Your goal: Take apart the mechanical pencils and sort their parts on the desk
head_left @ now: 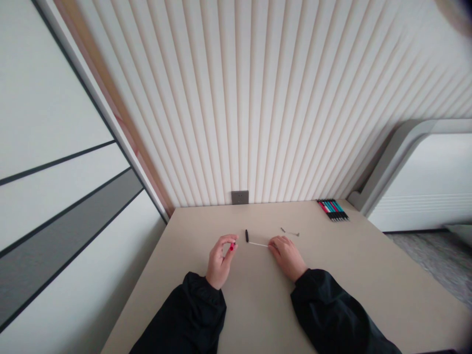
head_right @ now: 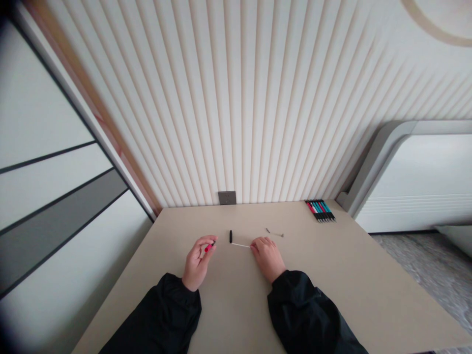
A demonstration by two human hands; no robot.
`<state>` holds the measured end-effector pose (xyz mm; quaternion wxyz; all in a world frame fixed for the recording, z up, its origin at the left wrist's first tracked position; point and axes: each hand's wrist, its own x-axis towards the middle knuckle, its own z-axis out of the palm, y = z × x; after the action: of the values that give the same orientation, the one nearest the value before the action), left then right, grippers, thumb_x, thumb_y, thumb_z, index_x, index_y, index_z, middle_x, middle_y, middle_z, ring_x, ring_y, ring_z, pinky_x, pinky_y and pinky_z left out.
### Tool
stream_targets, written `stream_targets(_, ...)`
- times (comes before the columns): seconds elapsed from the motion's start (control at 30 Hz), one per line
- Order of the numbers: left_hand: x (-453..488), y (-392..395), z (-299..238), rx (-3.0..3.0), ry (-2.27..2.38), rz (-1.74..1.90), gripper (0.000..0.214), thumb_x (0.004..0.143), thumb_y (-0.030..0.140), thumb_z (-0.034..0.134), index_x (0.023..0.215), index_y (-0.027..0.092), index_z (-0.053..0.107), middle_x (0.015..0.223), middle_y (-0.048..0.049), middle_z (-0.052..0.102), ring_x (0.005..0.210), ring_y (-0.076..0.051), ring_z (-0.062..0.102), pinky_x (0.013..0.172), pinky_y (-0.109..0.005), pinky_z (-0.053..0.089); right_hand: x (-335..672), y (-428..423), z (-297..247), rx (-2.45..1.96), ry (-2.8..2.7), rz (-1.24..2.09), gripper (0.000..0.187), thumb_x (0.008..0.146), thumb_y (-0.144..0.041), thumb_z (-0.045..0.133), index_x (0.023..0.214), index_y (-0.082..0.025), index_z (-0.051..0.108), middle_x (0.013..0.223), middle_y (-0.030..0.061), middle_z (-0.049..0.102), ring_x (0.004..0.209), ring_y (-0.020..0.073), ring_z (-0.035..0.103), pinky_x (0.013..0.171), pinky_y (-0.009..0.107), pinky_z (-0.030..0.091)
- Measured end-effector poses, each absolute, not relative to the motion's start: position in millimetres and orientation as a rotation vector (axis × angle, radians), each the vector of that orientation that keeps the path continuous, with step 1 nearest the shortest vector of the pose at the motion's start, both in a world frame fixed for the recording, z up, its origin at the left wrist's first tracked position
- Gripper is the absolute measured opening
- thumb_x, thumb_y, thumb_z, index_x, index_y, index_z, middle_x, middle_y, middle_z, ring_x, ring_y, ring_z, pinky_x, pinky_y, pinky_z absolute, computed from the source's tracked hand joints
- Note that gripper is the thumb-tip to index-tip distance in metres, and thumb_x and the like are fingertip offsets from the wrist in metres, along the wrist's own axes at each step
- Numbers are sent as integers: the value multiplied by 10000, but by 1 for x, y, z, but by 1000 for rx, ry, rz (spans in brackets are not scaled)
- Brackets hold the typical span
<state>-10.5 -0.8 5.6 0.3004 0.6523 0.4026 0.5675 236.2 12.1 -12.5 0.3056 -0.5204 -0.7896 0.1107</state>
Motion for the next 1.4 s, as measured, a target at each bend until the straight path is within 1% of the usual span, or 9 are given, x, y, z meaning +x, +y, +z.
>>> stream_targets(0.13, -11, 0, 6, 1871, 1252, 1424, 150, 918, 304, 509, 999, 191, 565, 989, -73, 647, 976, -198, 612, 895, -362, 482, 235, 13, -12, -1366, -1956, 320, 193, 944, -266, 432, 837, -212, 584, 766, 42, 636, 750, 192, 599, 708, 302, 463)
stream_targets(0.3, -14, 4, 4, 2060, 1397, 1335, 146, 916, 309, 512, 970, 201, 594, 928, -65, 633, 897, -204, 599, 820, -356, 490, 234, 13, -8, -1324, -1831, 314, 187, 955, -293, 415, 864, -212, 558, 811, 43, 630, 771, 183, 591, 716, 289, 461)
stream_targets(0.47, -15, 7, 3, 2165, 1390, 1265, 144, 919, 293, 512, 971, 211, 618, 909, -60, 641, 884, -214, 587, 816, -383, 481, 234, 11, -3, -1273, -1869, 254, 208, 960, -290, 408, 862, -210, 574, 804, 50, 635, 774, 185, 583, 730, 291, 460)
stream_targets(1.13, -13, 7, 2, 2175, 1340, 1155, 158, 919, 265, 509, 998, 225, 639, 915, -53, 638, 896, -209, 582, 823, -374, 480, 232, 9, 1, -1258, -1996, 238, 225, 980, -277, 395, 871, -213, 580, 811, 52, 631, 799, 196, 586, 762, 316, 466)
stream_targets(1.4, -12, 5, 5, 2197, 1307, 1105, 174, 921, 265, 499, 1017, 228, 639, 923, -58, 623, 895, -211, 581, 827, -373, 479, 234, 11, -1, -1244, -2050, 152, 237, 984, -283, 395, 879, -213, 596, 813, 51, 635, 790, 200, 573, 767, 337, 456)
